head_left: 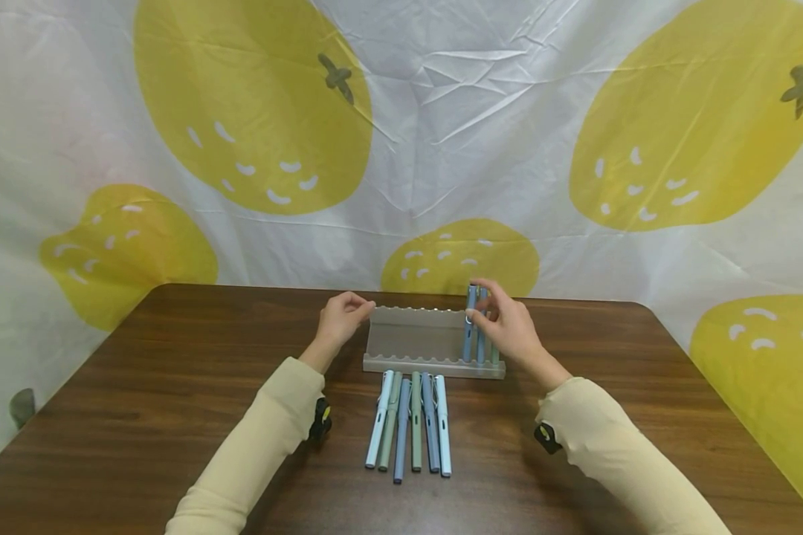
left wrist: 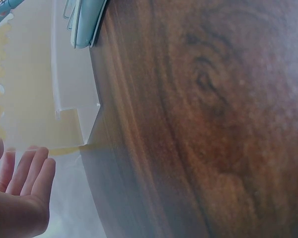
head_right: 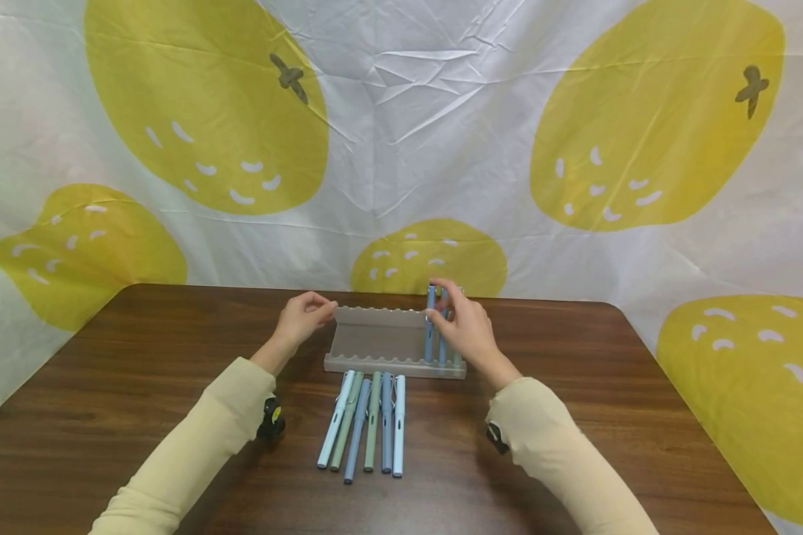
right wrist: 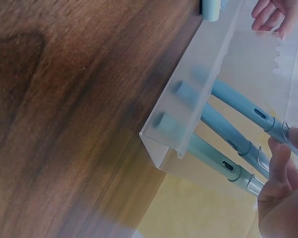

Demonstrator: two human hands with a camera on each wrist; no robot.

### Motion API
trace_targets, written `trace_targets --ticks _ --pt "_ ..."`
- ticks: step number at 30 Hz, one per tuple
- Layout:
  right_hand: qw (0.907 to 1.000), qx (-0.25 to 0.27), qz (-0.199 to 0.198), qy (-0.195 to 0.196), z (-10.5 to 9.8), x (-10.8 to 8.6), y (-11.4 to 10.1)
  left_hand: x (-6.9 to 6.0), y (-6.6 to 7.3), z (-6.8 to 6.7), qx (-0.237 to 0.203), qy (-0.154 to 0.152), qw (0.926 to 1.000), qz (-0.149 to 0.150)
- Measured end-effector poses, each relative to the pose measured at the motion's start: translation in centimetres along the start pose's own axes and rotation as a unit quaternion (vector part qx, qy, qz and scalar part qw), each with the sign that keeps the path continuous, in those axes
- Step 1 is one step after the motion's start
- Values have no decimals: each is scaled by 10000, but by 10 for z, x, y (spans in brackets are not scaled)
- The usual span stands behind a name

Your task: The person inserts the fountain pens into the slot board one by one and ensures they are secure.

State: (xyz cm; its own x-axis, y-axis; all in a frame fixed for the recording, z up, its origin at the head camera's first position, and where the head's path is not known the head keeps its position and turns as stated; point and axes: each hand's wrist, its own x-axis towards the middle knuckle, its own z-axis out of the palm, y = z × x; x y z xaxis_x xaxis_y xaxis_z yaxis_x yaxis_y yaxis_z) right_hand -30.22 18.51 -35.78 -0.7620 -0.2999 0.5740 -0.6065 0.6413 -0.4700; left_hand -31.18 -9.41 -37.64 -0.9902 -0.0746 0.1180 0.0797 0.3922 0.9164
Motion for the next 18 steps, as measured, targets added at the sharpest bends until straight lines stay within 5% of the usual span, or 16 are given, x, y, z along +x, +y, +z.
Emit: trace_targets --ticks 18 --pt "9999 3 70 -93 -2 -2 2 1 -2 2 -104 33 9999 126"
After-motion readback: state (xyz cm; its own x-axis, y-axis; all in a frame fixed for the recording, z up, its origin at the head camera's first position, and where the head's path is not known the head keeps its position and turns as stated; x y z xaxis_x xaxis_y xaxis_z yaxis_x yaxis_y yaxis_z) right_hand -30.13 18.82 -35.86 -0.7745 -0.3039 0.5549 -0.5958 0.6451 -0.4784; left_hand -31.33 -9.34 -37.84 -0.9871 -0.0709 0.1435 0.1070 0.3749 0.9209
